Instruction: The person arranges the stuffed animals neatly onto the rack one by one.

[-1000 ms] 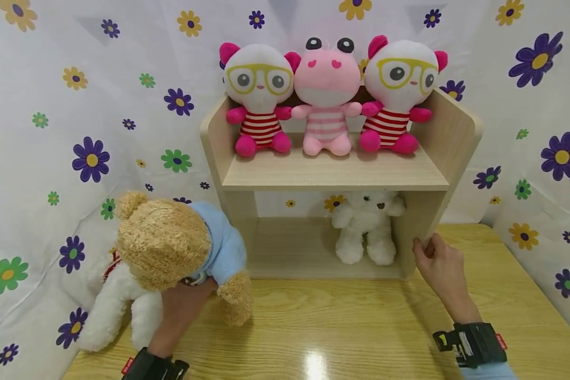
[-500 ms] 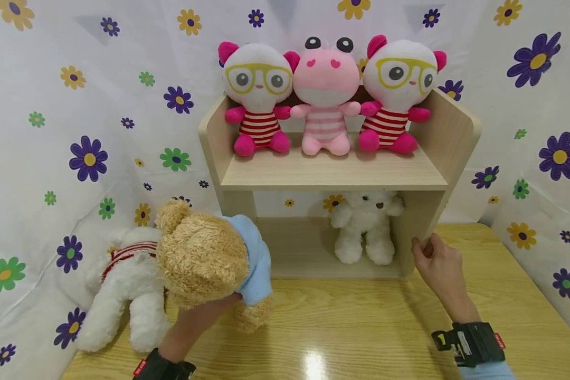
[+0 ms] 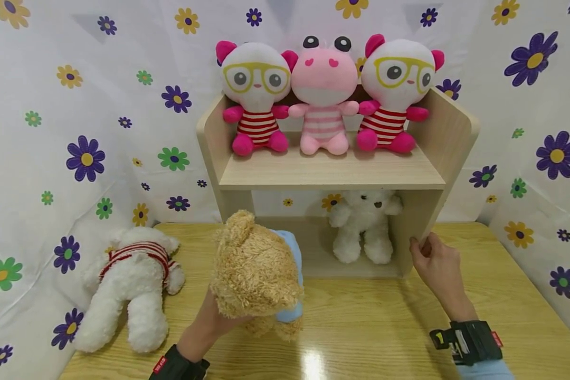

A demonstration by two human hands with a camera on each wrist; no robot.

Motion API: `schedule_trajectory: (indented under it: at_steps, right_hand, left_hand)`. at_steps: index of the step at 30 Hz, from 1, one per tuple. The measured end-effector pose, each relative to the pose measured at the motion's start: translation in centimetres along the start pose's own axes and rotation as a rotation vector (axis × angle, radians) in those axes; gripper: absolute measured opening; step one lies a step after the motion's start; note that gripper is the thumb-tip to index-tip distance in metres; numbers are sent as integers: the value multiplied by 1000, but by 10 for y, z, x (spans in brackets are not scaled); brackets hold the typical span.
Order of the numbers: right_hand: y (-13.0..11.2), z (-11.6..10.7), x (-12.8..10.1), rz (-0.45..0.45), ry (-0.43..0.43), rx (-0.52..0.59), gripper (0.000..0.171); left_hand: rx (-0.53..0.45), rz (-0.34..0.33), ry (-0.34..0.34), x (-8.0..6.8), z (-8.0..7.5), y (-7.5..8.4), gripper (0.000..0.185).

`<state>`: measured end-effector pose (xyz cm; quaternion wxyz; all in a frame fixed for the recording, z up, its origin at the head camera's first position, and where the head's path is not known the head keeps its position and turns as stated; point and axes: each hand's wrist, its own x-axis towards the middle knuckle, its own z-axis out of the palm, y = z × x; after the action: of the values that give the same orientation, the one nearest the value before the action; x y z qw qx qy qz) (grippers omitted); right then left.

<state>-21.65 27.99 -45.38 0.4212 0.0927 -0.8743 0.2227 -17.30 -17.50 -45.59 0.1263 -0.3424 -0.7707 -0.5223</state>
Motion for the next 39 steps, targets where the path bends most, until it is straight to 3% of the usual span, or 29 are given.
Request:
schedule_trajectory:
  at_steps: [2, 6, 9, 13, 21, 32, 37, 39]
  right_hand:
    - [0, 0, 1, -2, 1, -1, 23]
    - [-2, -1, 1, 3, -4, -3, 23]
    - [-3, -2, 2, 18, -10, 4, 24]
    - [-3, -3, 2, 25, -15, 10, 23]
    - [-2, -2, 0, 12, -6, 5, 23]
    - [-2, 1, -1, 2, -2, 9, 23]
    - [-4, -1, -1, 18, -10, 8, 23]
    - [-4, -1, -1, 26, -11, 7, 22]
  left_hand:
    - [76, 24, -20, 5, 3, 0, 121]
    - [167, 95, -36, 25, 10, 2, 125]
    - [161, 73, -35, 38, 16, 7, 125]
    - [218, 5, -1, 50, 25, 12, 127]
    - [366, -194, 177, 67, 44, 15, 120]
    - [278, -356, 380, 101, 78, 5, 120]
    - [255, -363, 422, 117, 85, -9, 127]
    - [310, -385, 426, 123, 87, -14, 132]
